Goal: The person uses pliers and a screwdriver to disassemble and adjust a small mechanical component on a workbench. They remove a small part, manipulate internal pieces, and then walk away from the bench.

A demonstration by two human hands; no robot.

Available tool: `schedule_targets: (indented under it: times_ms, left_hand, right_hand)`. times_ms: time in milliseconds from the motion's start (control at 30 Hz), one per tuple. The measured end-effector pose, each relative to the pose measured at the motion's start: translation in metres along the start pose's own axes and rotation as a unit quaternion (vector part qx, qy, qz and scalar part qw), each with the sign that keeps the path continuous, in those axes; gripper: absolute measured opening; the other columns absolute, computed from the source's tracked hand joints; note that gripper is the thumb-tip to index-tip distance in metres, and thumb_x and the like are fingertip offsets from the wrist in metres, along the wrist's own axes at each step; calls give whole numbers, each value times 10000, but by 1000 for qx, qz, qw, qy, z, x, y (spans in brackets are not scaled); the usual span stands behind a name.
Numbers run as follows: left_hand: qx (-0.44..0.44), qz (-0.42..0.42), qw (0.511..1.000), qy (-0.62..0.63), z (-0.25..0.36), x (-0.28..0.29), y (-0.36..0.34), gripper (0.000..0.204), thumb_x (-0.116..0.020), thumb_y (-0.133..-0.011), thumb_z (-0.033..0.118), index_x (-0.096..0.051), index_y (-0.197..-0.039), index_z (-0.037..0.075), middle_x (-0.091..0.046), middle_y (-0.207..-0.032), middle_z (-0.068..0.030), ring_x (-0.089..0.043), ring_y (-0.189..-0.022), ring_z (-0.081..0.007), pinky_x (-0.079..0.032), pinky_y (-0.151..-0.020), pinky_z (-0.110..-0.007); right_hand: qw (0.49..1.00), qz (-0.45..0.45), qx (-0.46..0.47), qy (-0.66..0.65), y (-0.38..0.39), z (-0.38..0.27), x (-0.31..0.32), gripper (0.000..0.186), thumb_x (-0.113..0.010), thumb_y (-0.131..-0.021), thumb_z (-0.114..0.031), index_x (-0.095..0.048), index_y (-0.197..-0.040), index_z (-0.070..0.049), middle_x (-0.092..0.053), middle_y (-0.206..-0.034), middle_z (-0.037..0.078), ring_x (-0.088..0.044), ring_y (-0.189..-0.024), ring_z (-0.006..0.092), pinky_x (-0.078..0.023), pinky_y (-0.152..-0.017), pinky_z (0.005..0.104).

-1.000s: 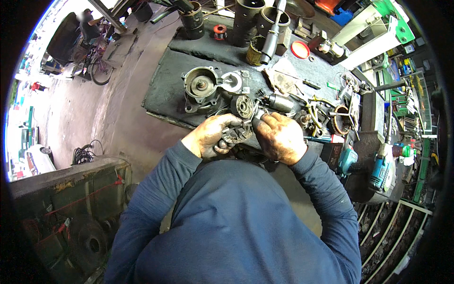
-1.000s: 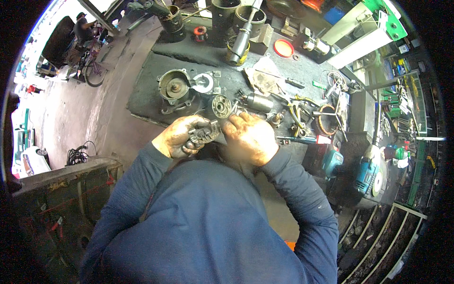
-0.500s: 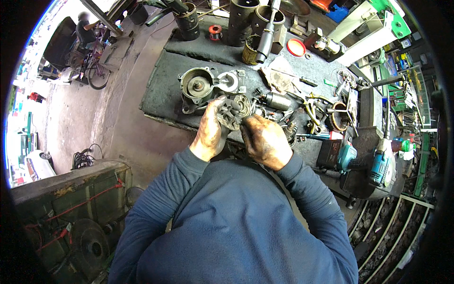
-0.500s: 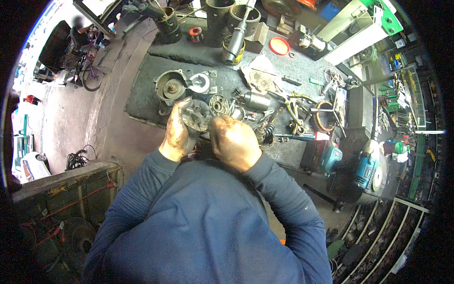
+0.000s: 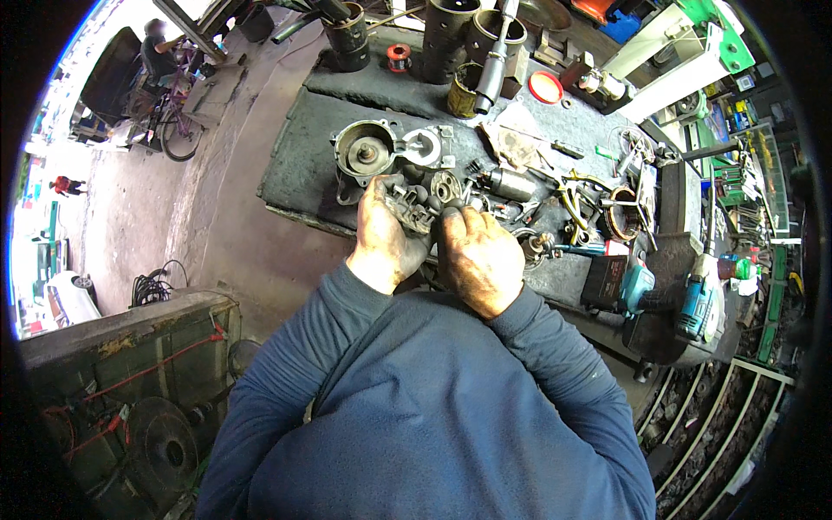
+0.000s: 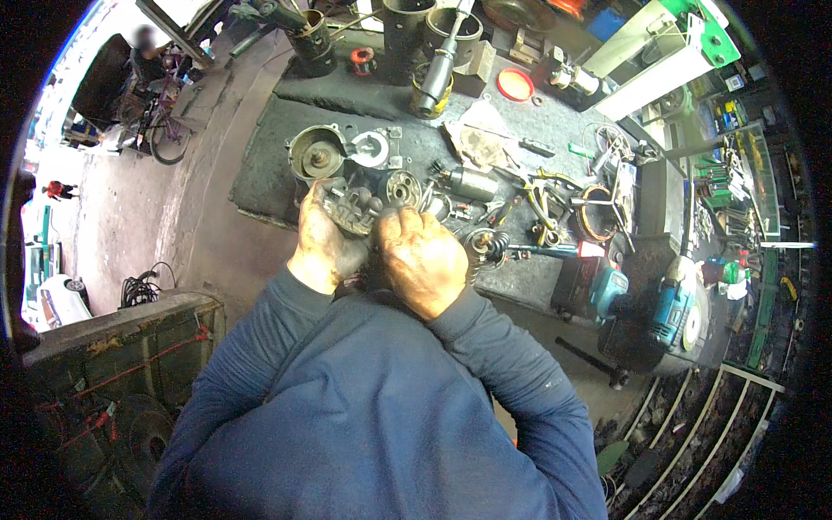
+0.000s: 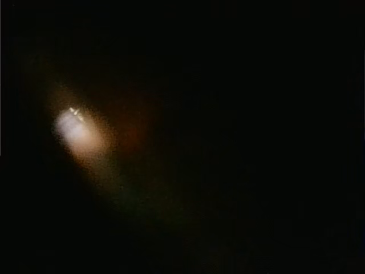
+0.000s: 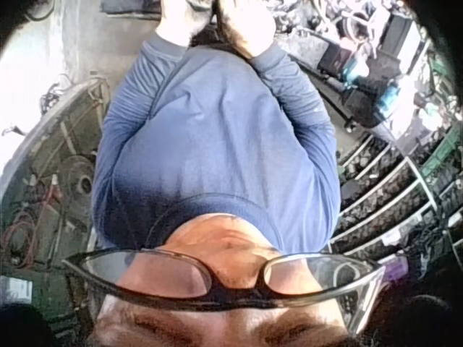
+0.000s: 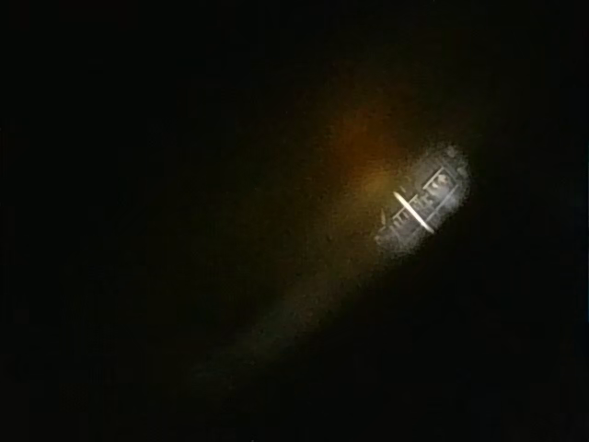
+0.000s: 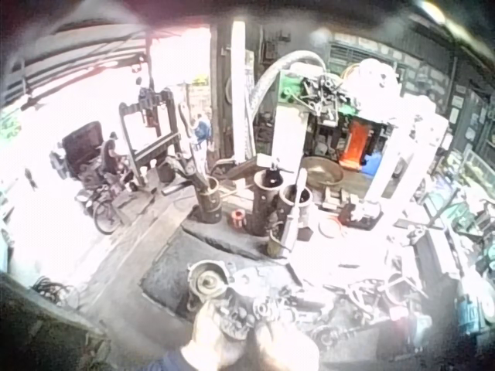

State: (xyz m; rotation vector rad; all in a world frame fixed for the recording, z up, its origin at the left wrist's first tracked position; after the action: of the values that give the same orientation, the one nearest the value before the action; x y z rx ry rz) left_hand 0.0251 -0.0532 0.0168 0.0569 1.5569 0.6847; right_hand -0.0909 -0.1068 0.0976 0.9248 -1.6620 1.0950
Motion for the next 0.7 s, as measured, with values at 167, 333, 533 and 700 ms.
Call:
schedule_targets:
  times_ms: [167, 333, 533, 700]
  left_hand:
    - [10, 20, 1000, 7, -1, -2, 5, 261, -498, -1062, 362, -609, -999, 134, -687, -885, -117, -684, -824, -295, -602, -818, -448]
    - [-1, -11, 999, -33, 1, -6, 6, 294, -501, -1037, 334, -627, -895, 109, -676, -853, -119, -667, -821, -315, -582, -889, -468]
    - [35, -100, 989, -106, -6, -25, 20, 378, -535, -972, 356, -648, -929, -2, -649, -861, -142, -642, -840, -289, -525, -833, -399]
    - [14, -180, 970, -164, -1, -34, 16, 377, -523, -958, 373, -595, -931, 5, -614, -887, -134, -588, -877, -240, -470, -872, -336]
  right_hand:
    - [997, -7, 74, 6, -6, 4, 15, 183, -635, -833, -158, -635, -982, -53, -648, -928, 113, -691, -811, 253, -578, -669, 356]
    - [1000, 11, 10, -5, 3, -9, 7, 184, -657, -828, -143, -628, -970, -31, -665, -904, 143, -702, -791, 306, -588, -680, 412]
    - [949, -129, 81, -276, -14, 17, 22, 115, -666, -877, -133, -629, -901, -27, -663, -831, 200, -683, -804, 400, -554, -701, 500]
    - [991, 44, -4, -128, 5, 0, 18, 215, -731, -819, -133, -651, -982, -19, -642, -869, 190, -679, -823, 393, -563, -715, 482]
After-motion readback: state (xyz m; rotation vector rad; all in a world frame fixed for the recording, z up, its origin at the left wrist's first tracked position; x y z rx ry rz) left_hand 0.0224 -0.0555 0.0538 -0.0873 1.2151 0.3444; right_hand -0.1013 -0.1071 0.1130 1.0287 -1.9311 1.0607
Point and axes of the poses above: each hand's wrist, its own y-axis away from the middle knuckle, its own x-axis out of the back of the hand, z = x × y, the point moved 6 cm from there along -y, towards the middle knuckle
